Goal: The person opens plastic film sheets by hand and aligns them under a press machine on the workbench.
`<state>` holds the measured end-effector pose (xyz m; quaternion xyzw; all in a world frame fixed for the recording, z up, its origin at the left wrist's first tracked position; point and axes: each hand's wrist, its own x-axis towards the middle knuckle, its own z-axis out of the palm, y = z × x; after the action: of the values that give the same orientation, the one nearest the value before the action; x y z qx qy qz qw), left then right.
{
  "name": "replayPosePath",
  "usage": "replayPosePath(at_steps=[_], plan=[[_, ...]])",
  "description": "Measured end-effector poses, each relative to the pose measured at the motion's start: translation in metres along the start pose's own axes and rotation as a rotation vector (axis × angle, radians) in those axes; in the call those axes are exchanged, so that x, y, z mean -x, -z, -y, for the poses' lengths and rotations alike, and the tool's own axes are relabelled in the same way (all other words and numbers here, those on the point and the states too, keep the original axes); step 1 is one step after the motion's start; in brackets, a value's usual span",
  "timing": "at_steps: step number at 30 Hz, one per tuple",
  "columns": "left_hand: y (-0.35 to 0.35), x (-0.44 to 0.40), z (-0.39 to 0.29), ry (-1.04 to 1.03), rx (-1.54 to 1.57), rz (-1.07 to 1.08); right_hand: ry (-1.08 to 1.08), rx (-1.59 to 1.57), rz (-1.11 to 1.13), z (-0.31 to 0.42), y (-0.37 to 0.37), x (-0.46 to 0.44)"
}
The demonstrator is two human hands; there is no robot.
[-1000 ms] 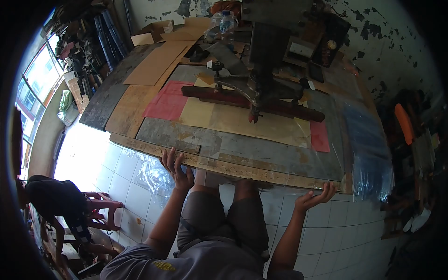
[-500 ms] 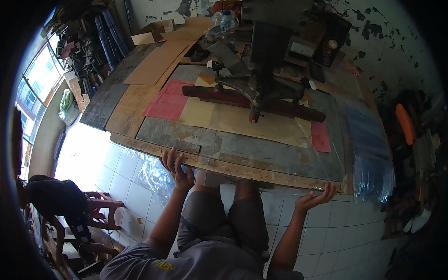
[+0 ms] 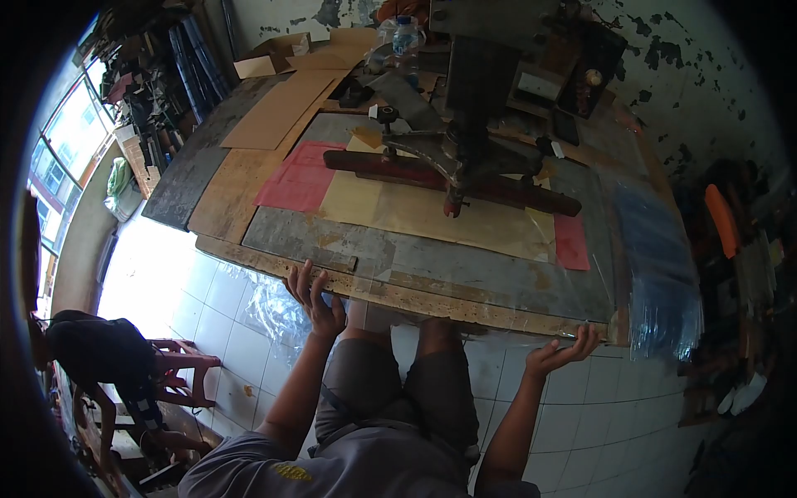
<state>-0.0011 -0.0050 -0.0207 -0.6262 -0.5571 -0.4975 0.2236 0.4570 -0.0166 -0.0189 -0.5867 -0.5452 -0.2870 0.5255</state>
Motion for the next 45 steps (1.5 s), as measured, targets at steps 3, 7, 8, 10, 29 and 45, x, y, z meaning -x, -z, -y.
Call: replayPosePath(at_steps=[3,7,8,10,29,45], plan=[[-0.0007,0.0005,0.0003,0.001,0.000,-0.003,0.010,0.008,-0.001,0.0001,0.0006,-0.0006],[-0.0001,-0.0006,0.0003,-0.001,0.007,-0.002,0.010,0.040,0.017,0.0008,0.0020,-0.0019],[0.0002,-0.0009,0.0001,-0.002,0.008,-0.001,0.004,0.033,0.017,0.0010,0.0019,-0.0017],[0.0010,-0.0016,-0.0005,-0.004,0.006,0.002,-0.006,0.020,0.016,0.0014,0.0017,-0.0014],[0.0016,-0.0010,-0.0008,-0.002,-0.001,0.007,0.016,0.035,0.019,0.0005,0.0033,-0.0023],[0.0020,-0.0023,-0.0004,-0.003,0.009,0.002,-0.006,0.004,0.017,0.0044,0.0048,-0.0030]])
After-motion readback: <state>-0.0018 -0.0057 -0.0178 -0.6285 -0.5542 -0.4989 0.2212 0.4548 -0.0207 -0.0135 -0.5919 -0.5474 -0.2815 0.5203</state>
